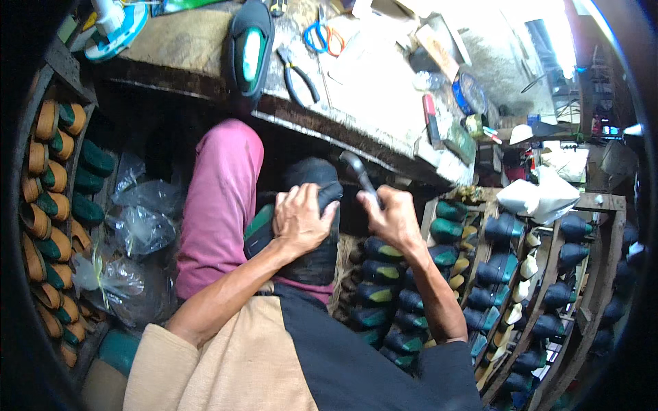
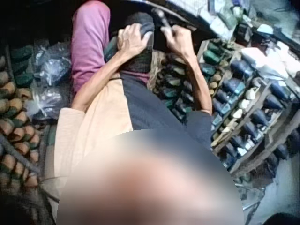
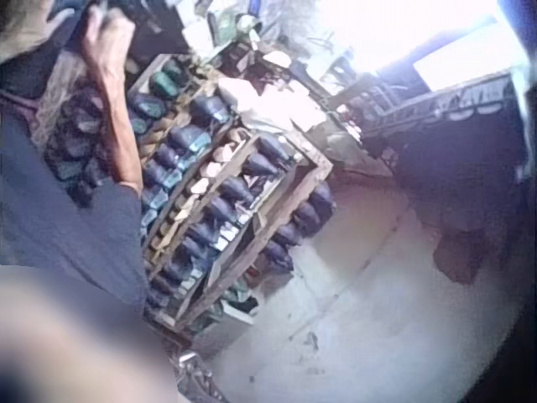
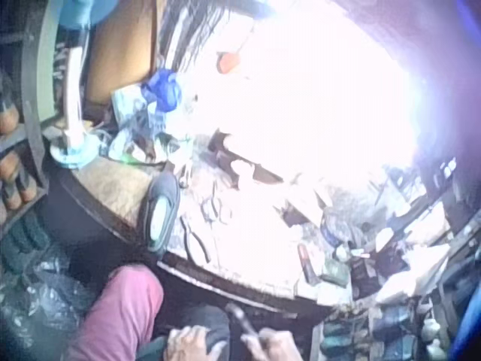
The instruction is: The person is repairing a black slip-on shoe by hand. They use a hammer and a curved metal tool to drive fasteners into the sole and heel, repeatedly striking and adjusting the shoe while seated on the floor.
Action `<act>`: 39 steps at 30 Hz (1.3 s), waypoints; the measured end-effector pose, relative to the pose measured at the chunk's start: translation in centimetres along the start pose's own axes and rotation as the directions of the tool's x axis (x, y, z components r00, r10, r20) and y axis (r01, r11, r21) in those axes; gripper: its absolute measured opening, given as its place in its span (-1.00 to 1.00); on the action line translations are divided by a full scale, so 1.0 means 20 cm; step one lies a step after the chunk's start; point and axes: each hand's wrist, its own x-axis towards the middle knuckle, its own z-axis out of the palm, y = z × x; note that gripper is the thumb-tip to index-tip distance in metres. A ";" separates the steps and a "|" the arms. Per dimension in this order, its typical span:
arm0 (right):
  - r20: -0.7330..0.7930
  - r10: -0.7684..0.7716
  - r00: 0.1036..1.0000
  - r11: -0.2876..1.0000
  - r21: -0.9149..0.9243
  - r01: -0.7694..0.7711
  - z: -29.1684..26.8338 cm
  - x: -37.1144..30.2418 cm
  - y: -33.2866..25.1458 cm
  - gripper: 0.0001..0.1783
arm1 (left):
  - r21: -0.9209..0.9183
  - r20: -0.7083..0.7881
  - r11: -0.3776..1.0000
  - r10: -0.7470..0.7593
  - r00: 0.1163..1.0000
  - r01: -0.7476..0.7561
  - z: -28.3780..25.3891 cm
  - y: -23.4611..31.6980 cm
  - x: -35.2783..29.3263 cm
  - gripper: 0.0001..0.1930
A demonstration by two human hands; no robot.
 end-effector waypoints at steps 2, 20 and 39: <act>-0.247 0.036 0.968 0.990 0.139 -0.001 -0.07 0.28 0.11 -0.53 | -0.192 0.130 0.948 -0.231 0.964 0.253 -0.05 -0.10 0.07 -0.47; -0.368 -0.194 0.909 0.960 -0.262 0.099 0.06 1.11 0.15 -0.70 | -0.618 0.157 0.774 -0.054 0.986 0.141 -0.07 -0.24 0.13 -0.46; 0.086 0.294 0.952 0.458 0.862 -0.219 0.40 0.11 -0.19 -0.75 | -0.406 0.134 0.906 -0.069 0.989 0.119 0.02 -0.13 0.02 -0.39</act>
